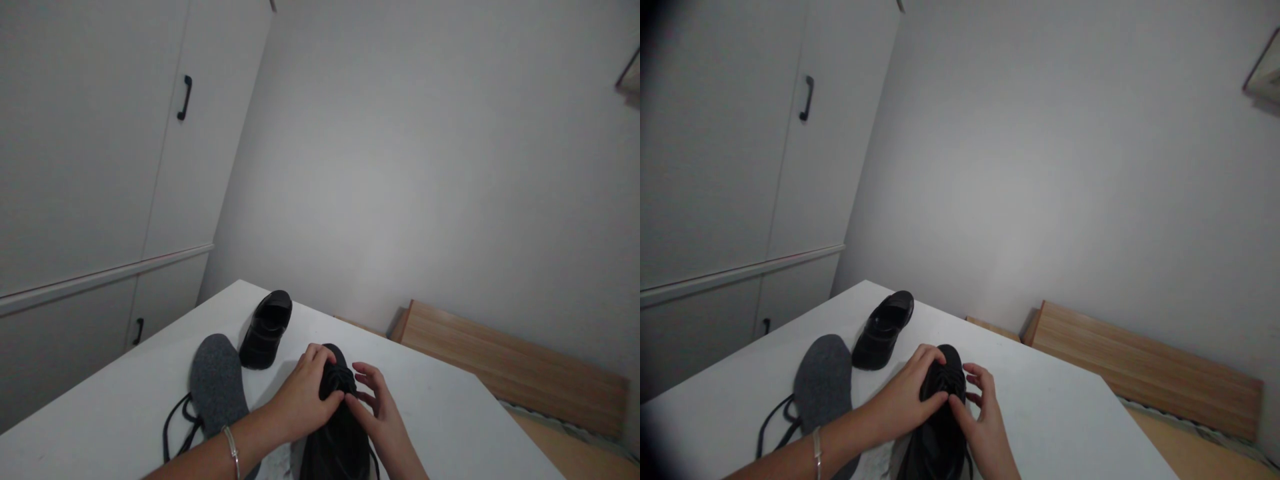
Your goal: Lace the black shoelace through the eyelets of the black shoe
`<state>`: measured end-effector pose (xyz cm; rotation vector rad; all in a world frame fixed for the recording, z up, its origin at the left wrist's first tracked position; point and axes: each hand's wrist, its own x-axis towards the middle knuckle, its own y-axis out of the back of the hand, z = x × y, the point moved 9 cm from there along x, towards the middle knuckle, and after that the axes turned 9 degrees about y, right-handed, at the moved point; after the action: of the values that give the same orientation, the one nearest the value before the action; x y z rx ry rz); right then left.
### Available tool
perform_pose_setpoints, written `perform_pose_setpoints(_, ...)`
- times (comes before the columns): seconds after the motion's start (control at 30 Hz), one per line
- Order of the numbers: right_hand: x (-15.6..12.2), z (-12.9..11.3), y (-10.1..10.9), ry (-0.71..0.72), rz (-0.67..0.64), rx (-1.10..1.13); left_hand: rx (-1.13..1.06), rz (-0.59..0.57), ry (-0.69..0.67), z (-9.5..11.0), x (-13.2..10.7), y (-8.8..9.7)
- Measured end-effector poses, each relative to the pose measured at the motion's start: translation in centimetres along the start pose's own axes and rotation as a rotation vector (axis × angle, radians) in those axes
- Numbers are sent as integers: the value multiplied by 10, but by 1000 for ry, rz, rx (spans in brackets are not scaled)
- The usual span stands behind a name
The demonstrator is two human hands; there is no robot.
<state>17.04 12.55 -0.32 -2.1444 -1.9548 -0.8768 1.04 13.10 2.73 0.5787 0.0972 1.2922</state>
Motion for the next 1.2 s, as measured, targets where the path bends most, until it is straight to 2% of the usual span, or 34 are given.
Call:
perform_pose_setpoints(0.27,0,-4,-3,29,-22,23,-33,-5,18,-3,2,-2)
perform_pose_setpoints(0.7,0,-3,-2,-15,-18,57,-49,-4,12,-3,4,-1)
perform_pose_setpoints(1.2,1,-11,1,19,5,9,-37,-8,14,-6,3,1)
